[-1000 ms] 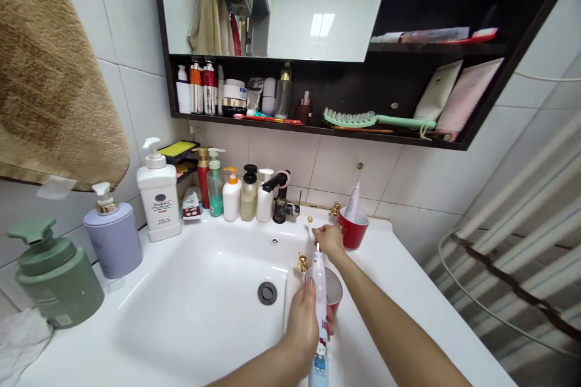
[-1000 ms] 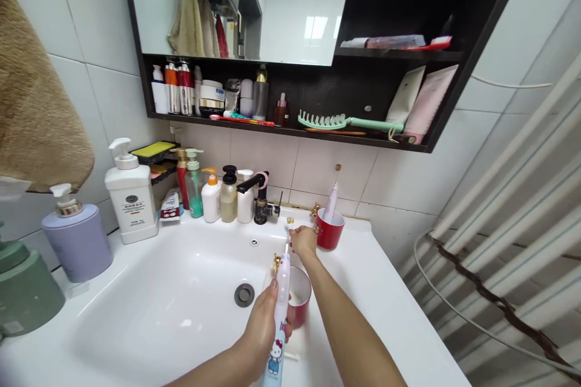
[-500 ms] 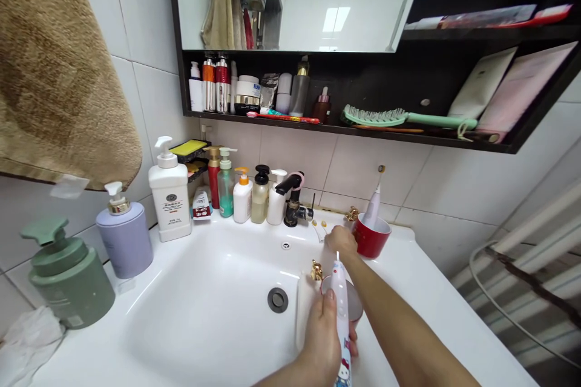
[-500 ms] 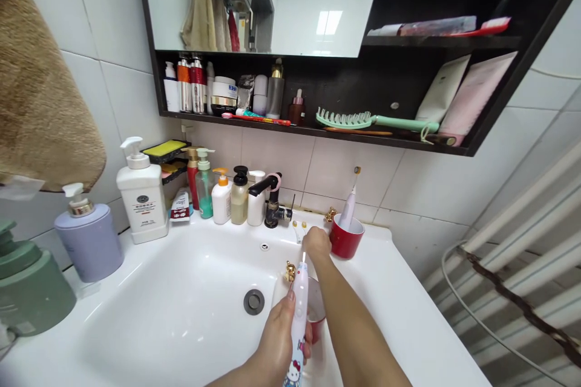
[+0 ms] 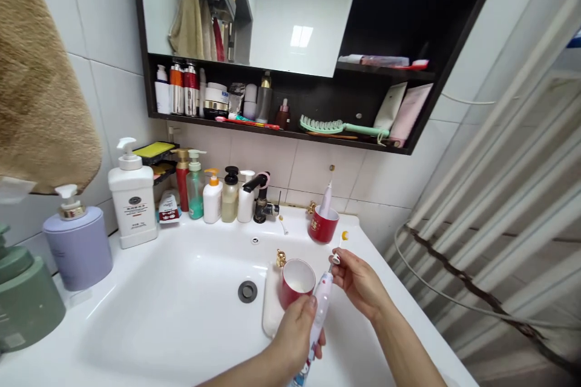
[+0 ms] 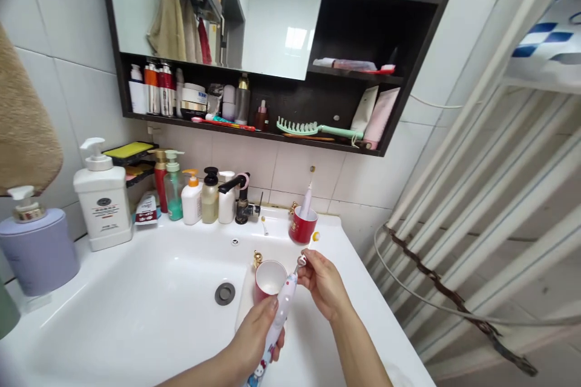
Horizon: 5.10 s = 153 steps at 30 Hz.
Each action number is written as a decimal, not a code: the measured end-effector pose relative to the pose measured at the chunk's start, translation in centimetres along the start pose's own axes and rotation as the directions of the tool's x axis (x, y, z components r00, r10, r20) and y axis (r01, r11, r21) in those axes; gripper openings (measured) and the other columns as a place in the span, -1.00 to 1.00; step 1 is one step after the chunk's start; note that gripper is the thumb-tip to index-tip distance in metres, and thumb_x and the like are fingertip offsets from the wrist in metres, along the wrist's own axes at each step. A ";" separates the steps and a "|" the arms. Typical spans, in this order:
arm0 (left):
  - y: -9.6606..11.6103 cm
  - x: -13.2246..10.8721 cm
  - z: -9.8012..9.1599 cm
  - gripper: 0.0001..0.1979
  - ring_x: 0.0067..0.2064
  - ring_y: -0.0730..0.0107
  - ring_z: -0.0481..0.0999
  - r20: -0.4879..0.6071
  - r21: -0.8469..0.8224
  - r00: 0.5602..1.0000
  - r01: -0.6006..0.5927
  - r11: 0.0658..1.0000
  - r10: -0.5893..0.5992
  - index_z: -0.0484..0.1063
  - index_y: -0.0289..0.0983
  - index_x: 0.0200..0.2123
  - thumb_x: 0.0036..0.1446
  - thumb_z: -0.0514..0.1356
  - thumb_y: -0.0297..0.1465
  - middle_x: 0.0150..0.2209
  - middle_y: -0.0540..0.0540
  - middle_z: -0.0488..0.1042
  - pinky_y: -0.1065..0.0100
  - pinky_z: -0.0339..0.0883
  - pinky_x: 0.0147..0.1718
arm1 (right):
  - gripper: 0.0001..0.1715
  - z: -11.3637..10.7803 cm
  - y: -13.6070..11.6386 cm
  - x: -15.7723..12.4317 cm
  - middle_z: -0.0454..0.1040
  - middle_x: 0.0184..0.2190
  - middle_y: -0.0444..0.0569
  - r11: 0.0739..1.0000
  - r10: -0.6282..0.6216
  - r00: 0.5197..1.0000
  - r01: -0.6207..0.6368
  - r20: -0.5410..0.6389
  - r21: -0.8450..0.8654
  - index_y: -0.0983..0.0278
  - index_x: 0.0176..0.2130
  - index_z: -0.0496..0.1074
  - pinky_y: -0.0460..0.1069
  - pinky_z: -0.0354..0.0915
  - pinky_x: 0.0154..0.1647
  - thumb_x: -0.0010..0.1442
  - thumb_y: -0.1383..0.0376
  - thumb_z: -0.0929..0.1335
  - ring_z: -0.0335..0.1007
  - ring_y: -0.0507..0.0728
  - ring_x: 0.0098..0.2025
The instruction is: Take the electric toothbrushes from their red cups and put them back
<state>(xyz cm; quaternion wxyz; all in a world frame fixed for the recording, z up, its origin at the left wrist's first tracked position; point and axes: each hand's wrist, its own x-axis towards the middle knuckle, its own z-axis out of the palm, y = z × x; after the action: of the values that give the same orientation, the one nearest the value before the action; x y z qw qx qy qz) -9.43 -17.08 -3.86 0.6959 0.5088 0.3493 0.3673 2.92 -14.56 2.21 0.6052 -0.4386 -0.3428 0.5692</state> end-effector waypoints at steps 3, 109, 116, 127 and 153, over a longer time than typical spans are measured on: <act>-0.2 0.1 0.0 -0.53 -0.76 0.64 0.13 0.027 0.040 1.000 0.005 0.999 -0.006 0.08 -0.29 -0.50 -0.21 -0.19 0.03 -0.71 0.09 0.18 0.54 -0.07 -0.76 | -0.83 -0.4 0.7 0.0 0.20 -0.70 -0.24 0.997 0.010 1.000 -0.010 -0.005 0.079 0.31 -0.59 0.25 -0.19 0.11 -0.67 -0.21 0.26 0.32 0.07 -0.13 -0.69; 2.8 5.5 1.8 -0.87 -0.02 0.27 0.07 0.226 0.786 0.836 -0.460 0.413 0.501 0.33 -0.32 -0.52 -0.27 0.08 -0.54 0.02 -0.10 -0.01 0.30 -0.01 -0.08 | -0.63 -3.8 0.6 2.5 0.35 -0.48 -0.04 0.518 -0.568 0.821 0.307 -0.052 -0.798 0.31 -0.39 0.33 -0.06 0.10 -0.46 -0.18 0.12 0.21 0.22 0.09 -0.45; 5.3 12.1 6.5 -0.88 -0.07 0.25 0.14 0.360 0.783 0.818 -0.526 0.331 0.448 0.30 -0.36 -0.50 -0.24 0.08 -0.52 0.02 -0.16 -0.03 0.30 0.04 -0.13 | -0.61 -8.7 -4.3 5.9 0.31 -0.66 -0.06 0.410 -0.616 0.773 0.150 -0.151 -0.900 0.34 -0.44 0.34 -0.07 0.06 -0.58 -0.16 0.12 0.16 0.18 0.08 -0.56; 7.0 19.5 7.5 -0.88 -0.14 0.27 0.20 0.445 0.821 0.827 -0.530 0.211 0.344 0.29 -0.31 -0.50 -0.23 0.05 -0.55 -0.09 -0.12 0.14 0.31 0.07 -0.19 | -0.64 -11.4 -6.1 12.6 0.34 -0.68 -0.06 0.404 -0.559 0.817 0.118 -0.143 -0.907 0.32 -0.54 0.38 -0.09 0.04 -0.60 -0.17 0.13 0.16 0.16 0.04 -0.62; 1.6 6.0 -0.1 -0.80 0.06 0.28 -0.13 0.061 0.959 0.922 -0.161 0.235 0.383 0.33 -0.38 -0.42 -0.24 0.06 -0.54 0.03 -0.19 -0.02 0.35 -0.06 -0.05 | -0.56 -2.5 2.7 6.6 0.40 -0.46 0.04 0.514 -0.393 0.919 0.247 0.031 -0.822 0.40 -0.28 0.30 -0.07 0.17 -0.43 -0.15 0.18 0.20 0.29 0.09 -0.44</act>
<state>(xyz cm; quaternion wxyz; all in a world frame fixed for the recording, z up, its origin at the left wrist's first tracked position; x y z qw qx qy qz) -6.83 -11.50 -2.97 0.1441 0.8364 0.4670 0.2482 4.88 -8.49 -1.79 0.4561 -0.6386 -0.5900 0.1898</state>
